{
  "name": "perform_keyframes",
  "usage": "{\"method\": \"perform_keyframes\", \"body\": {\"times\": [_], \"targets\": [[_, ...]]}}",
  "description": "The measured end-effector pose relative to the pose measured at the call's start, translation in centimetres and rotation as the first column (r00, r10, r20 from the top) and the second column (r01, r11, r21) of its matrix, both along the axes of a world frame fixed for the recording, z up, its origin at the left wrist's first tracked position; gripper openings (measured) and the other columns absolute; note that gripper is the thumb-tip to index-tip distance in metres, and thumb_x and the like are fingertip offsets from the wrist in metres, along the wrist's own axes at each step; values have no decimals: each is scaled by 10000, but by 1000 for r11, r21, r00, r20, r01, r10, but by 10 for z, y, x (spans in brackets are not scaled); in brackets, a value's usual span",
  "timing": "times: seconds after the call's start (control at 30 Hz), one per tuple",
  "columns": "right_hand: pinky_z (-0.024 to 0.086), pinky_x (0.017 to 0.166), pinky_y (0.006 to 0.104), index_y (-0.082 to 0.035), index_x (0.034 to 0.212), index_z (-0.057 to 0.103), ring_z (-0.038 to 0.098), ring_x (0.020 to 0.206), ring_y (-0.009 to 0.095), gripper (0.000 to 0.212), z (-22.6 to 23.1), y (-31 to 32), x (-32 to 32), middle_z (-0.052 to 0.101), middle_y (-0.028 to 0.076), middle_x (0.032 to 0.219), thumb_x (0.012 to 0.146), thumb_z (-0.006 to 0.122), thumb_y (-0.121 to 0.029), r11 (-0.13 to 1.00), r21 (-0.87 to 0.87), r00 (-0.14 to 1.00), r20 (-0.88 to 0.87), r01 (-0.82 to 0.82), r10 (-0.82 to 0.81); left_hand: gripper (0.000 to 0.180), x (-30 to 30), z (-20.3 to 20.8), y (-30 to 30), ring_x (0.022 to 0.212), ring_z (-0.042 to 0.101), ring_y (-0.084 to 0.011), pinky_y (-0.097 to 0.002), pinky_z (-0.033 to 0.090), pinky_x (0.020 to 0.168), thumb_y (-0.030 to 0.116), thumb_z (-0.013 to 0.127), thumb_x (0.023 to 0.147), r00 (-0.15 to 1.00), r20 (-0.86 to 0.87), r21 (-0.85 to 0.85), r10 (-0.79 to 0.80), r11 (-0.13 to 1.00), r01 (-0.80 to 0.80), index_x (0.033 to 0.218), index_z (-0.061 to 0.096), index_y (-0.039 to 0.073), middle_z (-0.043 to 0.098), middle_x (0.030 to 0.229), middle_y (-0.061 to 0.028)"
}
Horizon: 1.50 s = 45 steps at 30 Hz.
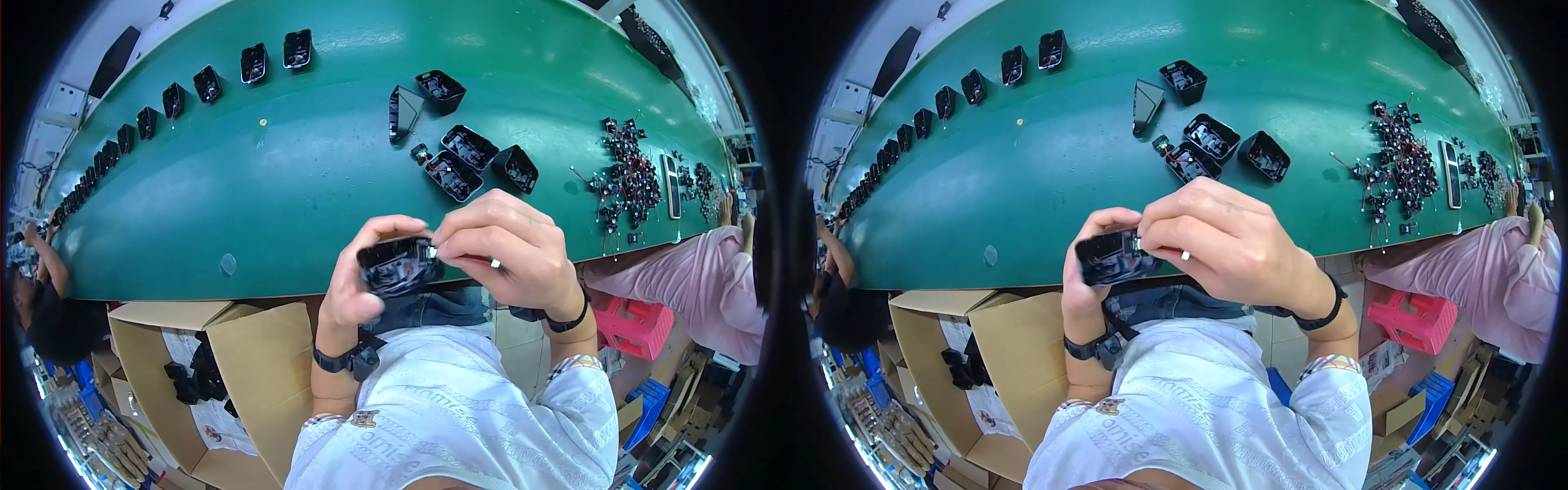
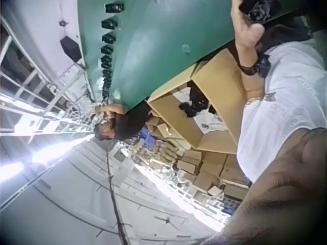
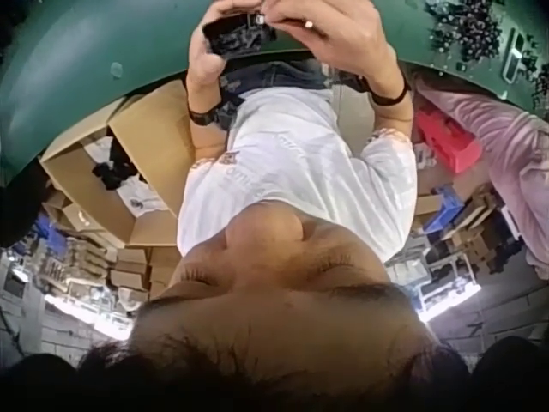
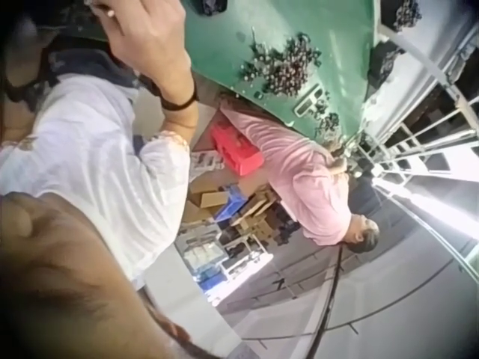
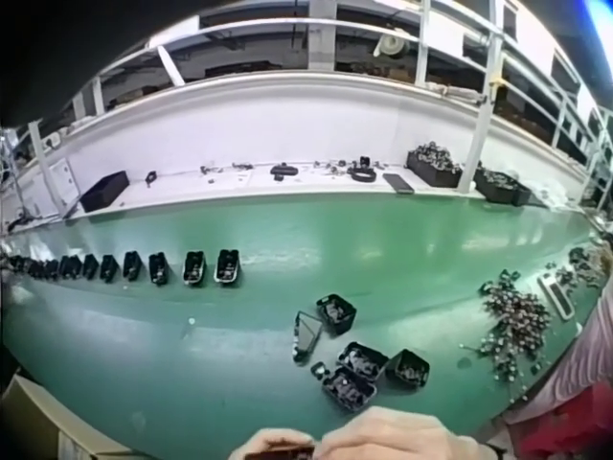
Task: The person picks up a device housing and a small electronic component by hand, inserts the component into the housing, and presses it into place. They then pick up a cover, snap it onto the housing, and place the assembled unit onto the green workbench.
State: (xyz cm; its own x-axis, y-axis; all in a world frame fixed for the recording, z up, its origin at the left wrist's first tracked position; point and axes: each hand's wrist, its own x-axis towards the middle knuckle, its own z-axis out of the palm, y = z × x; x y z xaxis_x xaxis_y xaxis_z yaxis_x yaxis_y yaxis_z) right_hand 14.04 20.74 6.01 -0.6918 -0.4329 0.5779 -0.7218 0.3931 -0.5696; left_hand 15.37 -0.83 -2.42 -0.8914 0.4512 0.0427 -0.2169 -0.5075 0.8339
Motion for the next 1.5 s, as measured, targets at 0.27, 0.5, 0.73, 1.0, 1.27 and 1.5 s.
{"method": "perform_keyframes", "body": {"times": [0.27,0.5,0.73,1.0,1.27,1.5], "targets": [[540,651,328,-40,889,708,680,777,219,239,-7,-5,-1,719,63,924,696,838,18,985,-9,984,51,-173,174,1006,-6,-8,-6,928,683,-185,-316,566,827,851,711,687,998,54,-23,-36,999,37,1134,517,-30,648,993,-123],[532,656,325,-55,871,700,667,761,235,190,5,-1,5,716,60,915,732,826,-21,990,34,963,238,-140,128,977,-10,-8,-5,964,716,-191,-297,554,850,792,622,833,952,-298,-164,62,980,-116,1212,637,-109,722,1129,-181],[541,644,311,-34,886,707,653,763,198,160,-9,-7,9,647,75,931,767,807,5,1000,7,968,249,17,-19,947,-6,-5,3,954,696,-175,-298,541,853,773,551,902,903,-375,-273,208,906,-322,1241,613,-109,709,1143,-154],[531,632,274,-22,909,712,629,780,155,142,-7,-3,17,627,83,947,805,805,0,988,-130,899,437,86,-21,963,-2,1,2,926,728,-210,-313,564,823,786,600,838,864,-454,-309,216,871,-381,1230,619,-93,735,1071,-160],[512,649,285,-45,911,721,618,780,158,192,-18,2,17,631,75,927,760,833,-4,988,-153,954,298,33,15,945,3,17,8,913,740,-250,-338,575,809,767,627,807,796,-572,-295,198,856,-425,1237,620,-75,738,1018,-167],[495,689,303,-80,978,777,600,825,192,282,-19,14,12,627,87,1048,716,877,-111,990,-90,962,241,-108,127,989,6,9,8,940,721,-211,-314,562,823,803,579,827,862,-469,-318,191,874,-367,1259,605,-86,729,1055,-157]]}}
